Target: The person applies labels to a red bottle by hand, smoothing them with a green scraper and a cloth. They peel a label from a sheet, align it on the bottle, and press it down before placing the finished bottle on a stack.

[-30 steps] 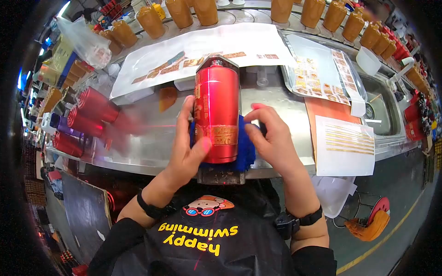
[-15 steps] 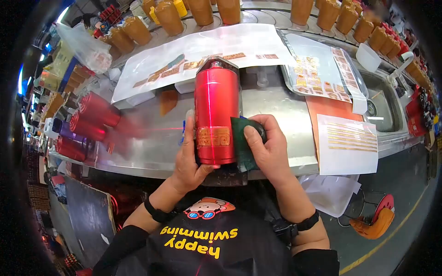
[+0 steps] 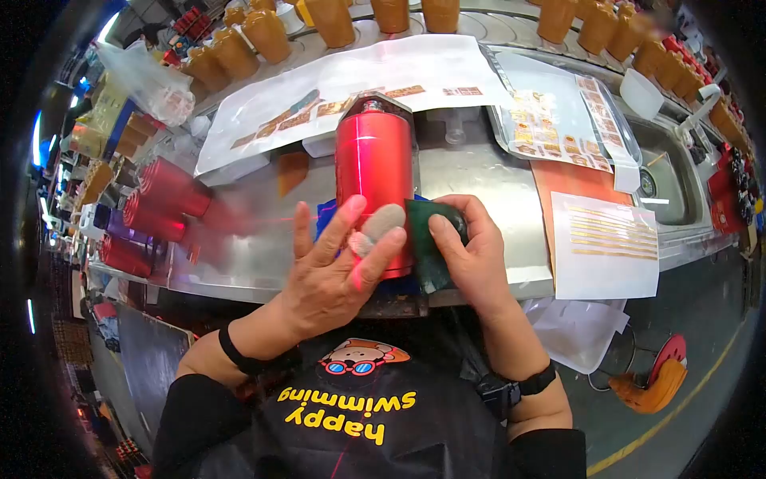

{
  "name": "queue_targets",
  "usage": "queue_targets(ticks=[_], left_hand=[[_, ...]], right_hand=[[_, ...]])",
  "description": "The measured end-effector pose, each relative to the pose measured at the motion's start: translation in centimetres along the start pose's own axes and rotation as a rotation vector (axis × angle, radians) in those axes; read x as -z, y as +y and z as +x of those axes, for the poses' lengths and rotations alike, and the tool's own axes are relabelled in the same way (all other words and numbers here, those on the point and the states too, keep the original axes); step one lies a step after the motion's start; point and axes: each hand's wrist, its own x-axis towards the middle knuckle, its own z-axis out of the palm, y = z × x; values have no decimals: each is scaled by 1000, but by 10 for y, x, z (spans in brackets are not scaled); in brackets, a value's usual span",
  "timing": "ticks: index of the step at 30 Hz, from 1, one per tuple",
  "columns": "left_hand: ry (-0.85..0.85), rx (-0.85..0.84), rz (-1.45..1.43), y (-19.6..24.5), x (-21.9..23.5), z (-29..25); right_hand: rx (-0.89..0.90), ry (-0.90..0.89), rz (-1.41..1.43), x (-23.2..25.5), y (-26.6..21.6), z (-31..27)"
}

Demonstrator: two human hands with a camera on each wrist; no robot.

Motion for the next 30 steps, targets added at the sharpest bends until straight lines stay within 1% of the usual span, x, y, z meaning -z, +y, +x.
queue_targets(ticks=[2,3,5,6,8,10,12,15,16,19,20,23,26,30], left_hand=[[-4,-61,-51,-2,-1,4],[20,-40,-104,-2,-3,1],[70,-1,-210,-3,-8,-6],[107,105,-360,-4,-7,-9],[178,320,-657,-6,-6,-14],[208,540,-973,-5,-15,-15],[226,593,-1071,-9,-24,-7],[154,656,-843,1,-27,3],[153,708,-877,2,-28,7],[191,750,-1029,-1,-40,2],[214,727,-1065,-1,-40,1],[218,775,-1221,-2,-38,1],[219,767,-1242,-5,-38,-2],[262,772,-1442,-9,-36,-4]], right_hand=[[-25,-30,-27,1,-10,0],[-37,-42,-41,2,-14,-1],[19,-31,-124,6,-16,0],[45,-24,-164,7,-16,0],[18,-31,-85,6,-23,-2],[-5,-38,-24,3,-24,-4],[-8,-46,23,-2,-23,-4],[-38,-54,19,-3,-19,-3],[-41,-48,23,-5,-19,-4],[-69,-41,15,-6,-15,-4],[-71,-43,20,-6,-14,-4],[-74,-41,42,-8,-13,-3],[-77,-38,52,-9,-12,-4],[-89,-35,45,-9,-12,-3]])
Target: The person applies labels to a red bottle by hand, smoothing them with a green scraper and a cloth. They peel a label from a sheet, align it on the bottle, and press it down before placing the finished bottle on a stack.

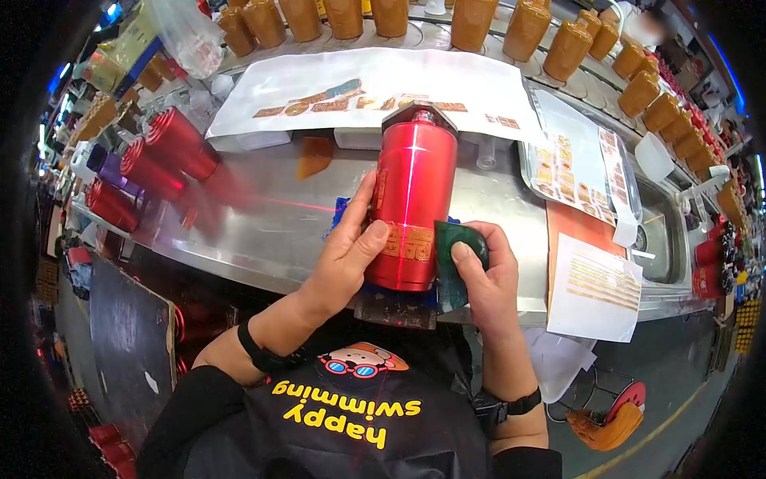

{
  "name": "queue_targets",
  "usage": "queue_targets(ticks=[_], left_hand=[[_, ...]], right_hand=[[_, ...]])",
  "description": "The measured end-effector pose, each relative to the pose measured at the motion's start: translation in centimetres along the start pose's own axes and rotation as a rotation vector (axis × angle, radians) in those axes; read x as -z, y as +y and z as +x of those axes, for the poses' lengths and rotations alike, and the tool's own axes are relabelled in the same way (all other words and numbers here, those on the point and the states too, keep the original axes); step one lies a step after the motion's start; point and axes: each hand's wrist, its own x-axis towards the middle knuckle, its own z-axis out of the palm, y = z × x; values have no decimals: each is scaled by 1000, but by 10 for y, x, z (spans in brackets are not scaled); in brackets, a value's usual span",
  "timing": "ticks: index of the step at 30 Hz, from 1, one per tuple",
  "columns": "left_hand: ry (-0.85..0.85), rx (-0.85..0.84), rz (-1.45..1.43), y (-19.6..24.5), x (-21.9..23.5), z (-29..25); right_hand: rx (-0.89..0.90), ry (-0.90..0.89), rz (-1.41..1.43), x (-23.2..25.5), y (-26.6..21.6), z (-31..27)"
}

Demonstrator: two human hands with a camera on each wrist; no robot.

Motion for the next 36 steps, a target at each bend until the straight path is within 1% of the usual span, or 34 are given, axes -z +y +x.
queue_targets(ticks=[4,5,7,8,9,10,11,12,13,14,15,17,19,20,21,22,23,24,25,27,28,31,32,33,35,36], left_hand=[[3,52,-115,3,2,1],[4,70,-147,6,2,0],[-60,83,-187,10,4,-1],[-93,73,-206,9,8,-1],[-122,63,-225,9,14,-3],[-219,113,-129,15,23,-8],[-234,8,166,15,27,-12],[-246,-97,462,13,30,-18],[-249,-198,754,8,31,-22],[-195,-259,757,-4,29,-21],[-166,-278,774,-8,28,-22],[-118,-329,809,-12,27,-21],[-48,-420,838,5,22,-21],[-27,-450,873,10,21,-21],[-8,-478,906,12,20,-21],[2,-494,912,11,19,-21],[6,-485,911,10,18,-21],[11,-479,912,9,17,-20],[18,-472,913,8,16,-20],[-8,-404,866,3,16,-15],[-21,-367,843,1,16,-14],[-54,-337,825,-4,15,-15],[-55,-353,841,-4,15,-14],[-56,-366,859,-4,17,-13],[-62,-368,881,-3,19,-15],[-67,-362,883,-1,19,-15]], right_hand=[[36,15,-46,3,2,2],[116,49,-140,3,0,1],[276,113,-331,2,-7,2],[435,168,-550,2,-11,4],[626,67,-752,2,-18,3],[818,-41,-949,0,-28,2],[1011,-152,-1144,-2,-39,1],[1018,-307,-1132,-10,-51,-5],[933,-348,-1042,-10,-52,-6],[845,-395,-951,-10,-53,-6],[758,-438,-861,-11,-54,-6],[781,-46,-921,-12,-45,1],[980,-149,-1123,-14,-39,-2],[938,-284,-1080,-18,-41,-9],[815,-454,-953,-18,-50,-13],[819,-379,-929,-16,-51,-14],[828,-304,-905,-16,-53,-14],[825,-89,-974,-16,-49,-12],[890,-76,-1088,-16,-46,-6],[926,-372,-1052,-26,-48,-11],[815,-532,-918,-26,-59,-13],[865,-75,-1077,-19,-49,-8],[915,-145,-1113,-21,-44,-4],[958,-287,-1099,-27,-44,-6],[717,-572,-849,-32,-65,-11],[648,-425,-811,-29,-63,-12]])
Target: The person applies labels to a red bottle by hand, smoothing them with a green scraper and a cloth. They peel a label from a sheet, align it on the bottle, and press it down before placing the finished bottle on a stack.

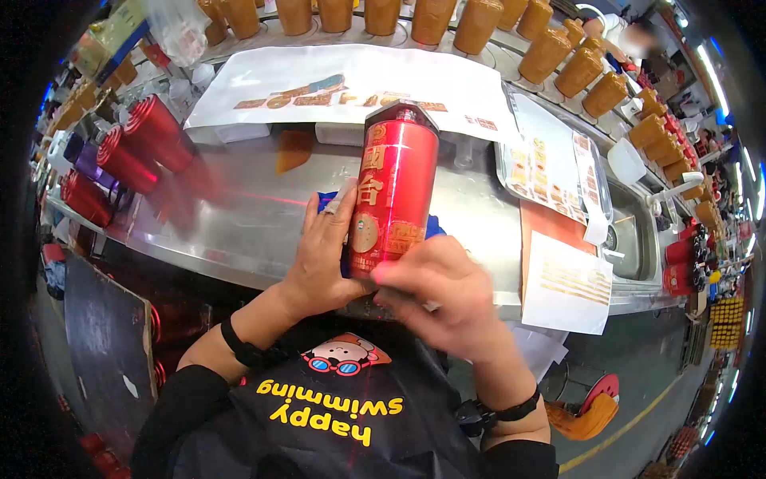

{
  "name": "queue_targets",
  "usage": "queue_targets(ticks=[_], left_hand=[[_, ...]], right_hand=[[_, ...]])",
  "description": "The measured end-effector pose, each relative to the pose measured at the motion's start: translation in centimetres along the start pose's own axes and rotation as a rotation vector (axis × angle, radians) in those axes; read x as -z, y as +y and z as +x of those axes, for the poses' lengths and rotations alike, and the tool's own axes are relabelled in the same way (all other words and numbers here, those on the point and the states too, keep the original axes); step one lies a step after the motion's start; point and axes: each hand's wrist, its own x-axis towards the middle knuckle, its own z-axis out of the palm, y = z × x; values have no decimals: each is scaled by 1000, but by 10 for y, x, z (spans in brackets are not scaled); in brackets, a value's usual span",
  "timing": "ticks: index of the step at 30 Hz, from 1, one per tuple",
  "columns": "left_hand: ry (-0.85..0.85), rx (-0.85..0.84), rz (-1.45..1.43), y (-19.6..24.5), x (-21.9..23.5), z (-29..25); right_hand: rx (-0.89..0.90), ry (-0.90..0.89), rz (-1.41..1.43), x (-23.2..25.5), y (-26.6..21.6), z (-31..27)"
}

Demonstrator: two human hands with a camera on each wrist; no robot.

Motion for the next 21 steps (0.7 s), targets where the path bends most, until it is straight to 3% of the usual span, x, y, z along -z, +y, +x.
queue_targets(ticks=[2,5,9,10,11,13,15,17,20,21], left_hand=[[6,9,-38,0,-2,1],[11,20,-89,-4,-6,-2],[-19,-34,22,-2,7,0],[-22,-56,74,2,12,2],[-25,-75,127,3,15,3],[15,-17,15,-3,5,1],[16,36,-70,-10,-4,-2],[1,34,-72,-9,-4,-1],[-5,9,-13,-11,-2,0],[-10,-3,15,-9,1,1]], right_hand=[[-167,301,-113,-5,11,-2],[183,27,-264,-8,11,3],[-58,260,-228,-2,14,-1],[0,270,-336,-2,21,-2],[67,167,-372,-3,20,-3],[96,25,-138,-2,9,0],[-71,152,-131,2,6,-1],[33,204,-387,-3,25,-2],[154,-159,-15,3,2,6],[112,-52,-95,2,5,5]])
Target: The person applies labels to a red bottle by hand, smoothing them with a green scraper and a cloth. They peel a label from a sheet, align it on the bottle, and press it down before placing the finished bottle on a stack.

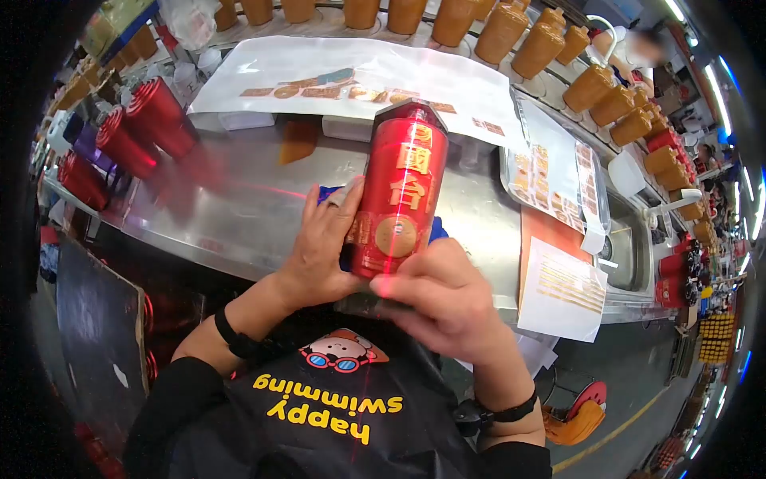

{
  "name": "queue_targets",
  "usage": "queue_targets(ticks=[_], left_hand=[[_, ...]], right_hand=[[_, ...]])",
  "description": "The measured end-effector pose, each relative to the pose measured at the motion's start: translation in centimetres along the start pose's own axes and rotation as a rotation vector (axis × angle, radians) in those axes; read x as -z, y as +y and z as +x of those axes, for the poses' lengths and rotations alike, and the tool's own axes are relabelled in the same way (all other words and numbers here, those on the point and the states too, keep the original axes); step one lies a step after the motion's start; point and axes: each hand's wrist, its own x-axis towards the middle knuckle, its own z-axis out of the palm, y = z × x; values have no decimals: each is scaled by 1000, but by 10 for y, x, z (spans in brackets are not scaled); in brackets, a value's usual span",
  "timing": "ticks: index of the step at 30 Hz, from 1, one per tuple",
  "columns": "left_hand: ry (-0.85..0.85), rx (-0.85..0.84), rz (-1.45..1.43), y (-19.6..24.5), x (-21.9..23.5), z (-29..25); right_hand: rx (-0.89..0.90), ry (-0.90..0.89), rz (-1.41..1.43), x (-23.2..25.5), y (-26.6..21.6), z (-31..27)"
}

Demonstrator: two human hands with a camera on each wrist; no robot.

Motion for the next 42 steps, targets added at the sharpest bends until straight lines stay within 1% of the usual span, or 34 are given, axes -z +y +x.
queue_targets(ticks=[2,3,6,7,9,10,11,12,15,17,18,21,24,27,30,33,35,36,37,38,39,40,42], left_hand=[[-5,-24,111,9,12,2],[-2,-37,167,12,17,5],[-51,36,-97,3,14,2],[-40,58,-204,-1,10,0],[-16,109,-417,-8,4,-5],[-20,86,-374,-8,5,-5],[-25,62,-331,-7,8,-4],[-31,37,-290,-4,12,-1],[17,-110,-82,3,27,5],[-10,-72,-113,2,26,3],[-25,-57,-128,2,25,2],[-22,242,-646,-4,12,-7],[-60,342,-647,0,12,-5],[-60,371,-740,2,14,3],[-106,526,-908,10,21,8],[-34,517,-828,8,13,7],[31,526,-942,7,9,8],[63,530,-1000,7,8,9],[40,524,-1026,10,13,10],[41,482,-994,10,13,11],[43,440,-962,11,13,11],[45,401,-929,12,13,12],[25,429,-924,13,12,12]], right_hand=[[-96,201,-179,-2,10,-6],[-94,204,-142,1,14,-7],[-228,233,50,1,5,-12],[-317,270,98,2,9,-16],[-425,345,236,-1,14,-21],[-478,381,307,-2,14,-23],[-531,370,374,-3,13,-23],[-549,380,394,-4,14,-24],[-604,393,444,-4,17,-23],[-645,383,464,-2,19,-23],[-640,371,454,-2,19,-23],[-629,357,442,-2,19,-23],[-622,379,474,-5,19,-22],[-619,386,480,-6,17,-21],[-590,381,420,-6,18,-22],[-543,366,340,-6,22,-24],[-499,373,315,-10,22,-22],[-469,344,281,-9,23,-21],[-438,314,247,-9,23,-20],[-408,285,214,-9,23,-19],[-418,256,213,-10,23,-19],[-418,234,149,-11,22,-18],[-415,185,22,-15,20,-14]])
